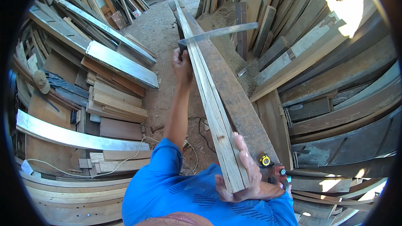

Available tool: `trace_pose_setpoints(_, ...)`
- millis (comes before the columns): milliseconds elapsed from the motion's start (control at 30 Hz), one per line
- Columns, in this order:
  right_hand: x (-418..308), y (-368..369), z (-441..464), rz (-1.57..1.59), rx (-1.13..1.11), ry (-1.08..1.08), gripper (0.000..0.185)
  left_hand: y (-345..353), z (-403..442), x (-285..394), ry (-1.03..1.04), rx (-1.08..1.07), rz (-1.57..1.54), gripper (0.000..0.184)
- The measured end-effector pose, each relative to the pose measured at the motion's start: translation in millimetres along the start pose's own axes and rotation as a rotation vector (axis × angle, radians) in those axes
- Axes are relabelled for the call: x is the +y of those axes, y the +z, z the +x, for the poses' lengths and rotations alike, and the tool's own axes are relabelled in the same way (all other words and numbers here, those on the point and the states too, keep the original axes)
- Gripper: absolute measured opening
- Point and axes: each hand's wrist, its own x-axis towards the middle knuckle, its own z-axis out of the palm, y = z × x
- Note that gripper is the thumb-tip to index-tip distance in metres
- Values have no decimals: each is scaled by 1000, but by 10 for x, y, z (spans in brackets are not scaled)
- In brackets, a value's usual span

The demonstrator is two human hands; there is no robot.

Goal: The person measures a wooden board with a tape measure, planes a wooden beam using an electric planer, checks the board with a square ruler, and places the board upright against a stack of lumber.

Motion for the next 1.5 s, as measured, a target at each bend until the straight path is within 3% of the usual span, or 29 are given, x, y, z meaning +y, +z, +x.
trace_pose_setpoints(167,12,32,-111,24,7,71,86,-45,946,-1026,80,28,68,14)
trace_pose_setpoints(333,11,17,-206,-12,46,148,85,-14,995,-994,19,18,45,13)
trace_pose_setpoints(433,-149,13,-289,-82,75,312,83,-38,1008,-1046,-28,-2,20,13)
trace_pose_setpoints(567,-99,-68,-330,-26,40,320,83,-35,1024,-1100,-32,-2,33,13)
trace_pose_setpoints(833,0,63,-105,132,117,181,87,6,949,-1011,-22,2,6,14)
trace_pose_setpoints(967,-101,16,-188,43,66,292,86,-23,970,-1084,-8,6,16,15)
trace_pose_setpoints(1133,-68,-15,-135,3,64,242,82,-28,587,-650,-40,-25,-63,14)
trace_pose_setpoints(1267,-168,4,-108,10,76,356,83,8,2,-122,-9,-47,-136,13)
trace_pose_setpoints(1500,-56,55,-119,26,98,207,84,21,-110,-29,85,-17,-25,14)
